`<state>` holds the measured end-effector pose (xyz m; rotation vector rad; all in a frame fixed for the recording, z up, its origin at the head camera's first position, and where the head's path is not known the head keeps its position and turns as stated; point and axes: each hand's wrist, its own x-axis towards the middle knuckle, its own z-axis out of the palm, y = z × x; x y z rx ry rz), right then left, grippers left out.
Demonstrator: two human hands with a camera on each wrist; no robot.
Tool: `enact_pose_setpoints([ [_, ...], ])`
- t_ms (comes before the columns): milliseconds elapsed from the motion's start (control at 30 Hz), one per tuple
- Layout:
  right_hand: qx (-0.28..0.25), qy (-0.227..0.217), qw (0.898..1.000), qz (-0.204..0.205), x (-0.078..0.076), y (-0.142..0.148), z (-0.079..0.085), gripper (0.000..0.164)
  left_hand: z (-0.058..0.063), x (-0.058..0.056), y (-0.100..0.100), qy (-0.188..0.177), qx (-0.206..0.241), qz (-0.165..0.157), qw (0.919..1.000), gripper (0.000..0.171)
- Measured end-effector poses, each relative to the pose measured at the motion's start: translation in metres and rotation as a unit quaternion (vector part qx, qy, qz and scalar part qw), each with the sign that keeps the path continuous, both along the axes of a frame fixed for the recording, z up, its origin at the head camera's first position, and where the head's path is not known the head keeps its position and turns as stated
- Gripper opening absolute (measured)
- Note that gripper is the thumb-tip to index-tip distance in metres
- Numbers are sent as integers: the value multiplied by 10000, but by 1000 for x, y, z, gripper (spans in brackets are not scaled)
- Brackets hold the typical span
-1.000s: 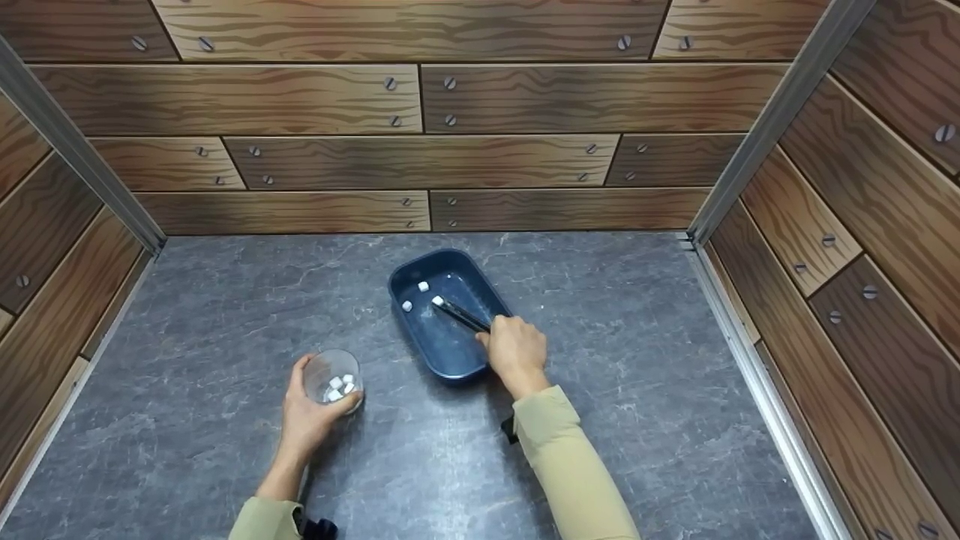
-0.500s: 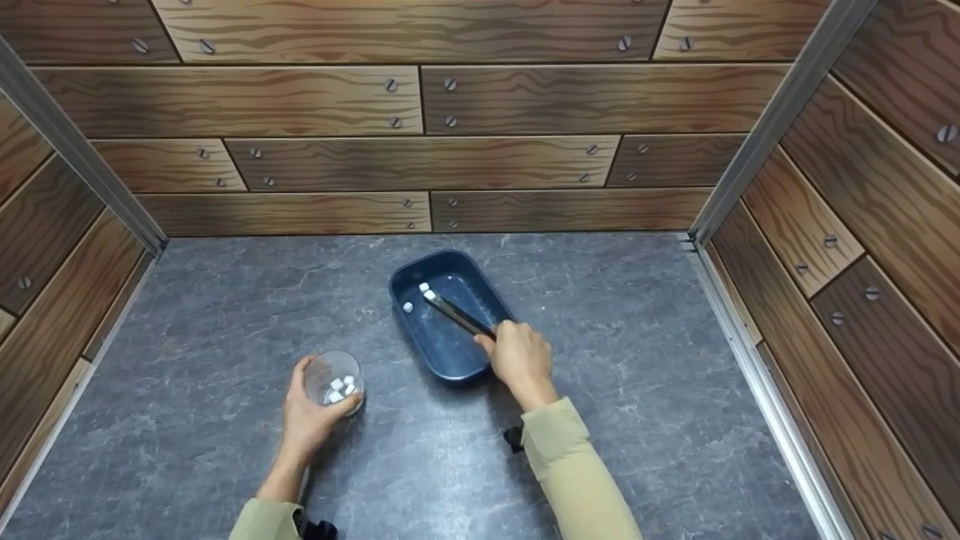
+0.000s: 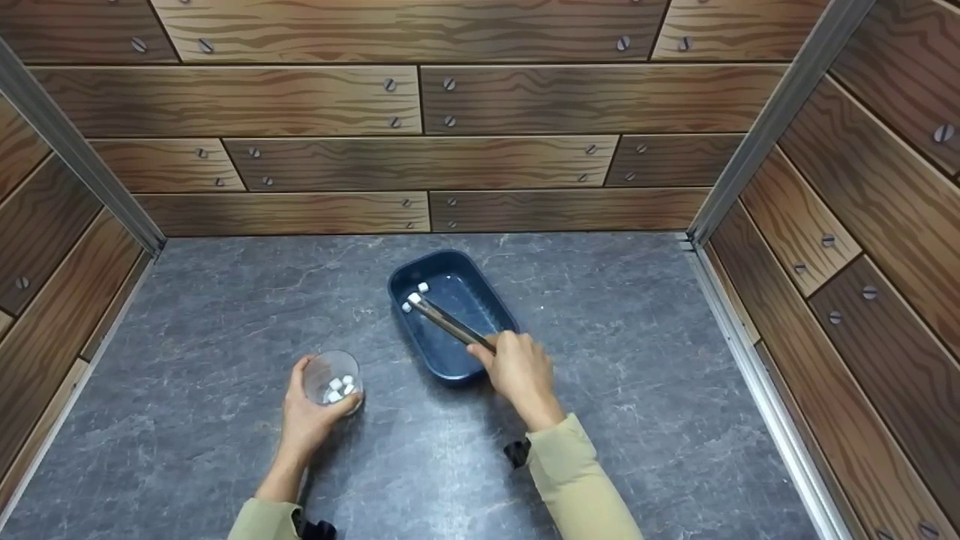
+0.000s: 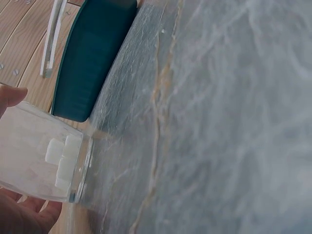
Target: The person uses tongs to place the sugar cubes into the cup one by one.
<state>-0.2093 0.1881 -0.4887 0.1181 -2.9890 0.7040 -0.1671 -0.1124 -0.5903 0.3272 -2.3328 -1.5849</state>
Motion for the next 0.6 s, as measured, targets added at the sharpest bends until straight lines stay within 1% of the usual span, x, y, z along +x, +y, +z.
enact_pose_setpoints([
  [167,-123,85,9997,206,11,-6,4,46,-1,1,0,-53,-14,-20,10000,102],
  [267,-195,285,9988,354,15,-11,7,43,0,0,0,-78,-10,-49,10000,102],
  [367,-288,389,9973,561,20,-17,8,38,1,0,0,-83,22,-38,10000,102],
  [467,-347,454,9954,766,25,-23,9,33,1,0,0,-73,28,-11,10000,102],
  [600,-311,613,9921,1053,31,-29,9,19,0,-1,1,-23,29,-7,10000,101],
])
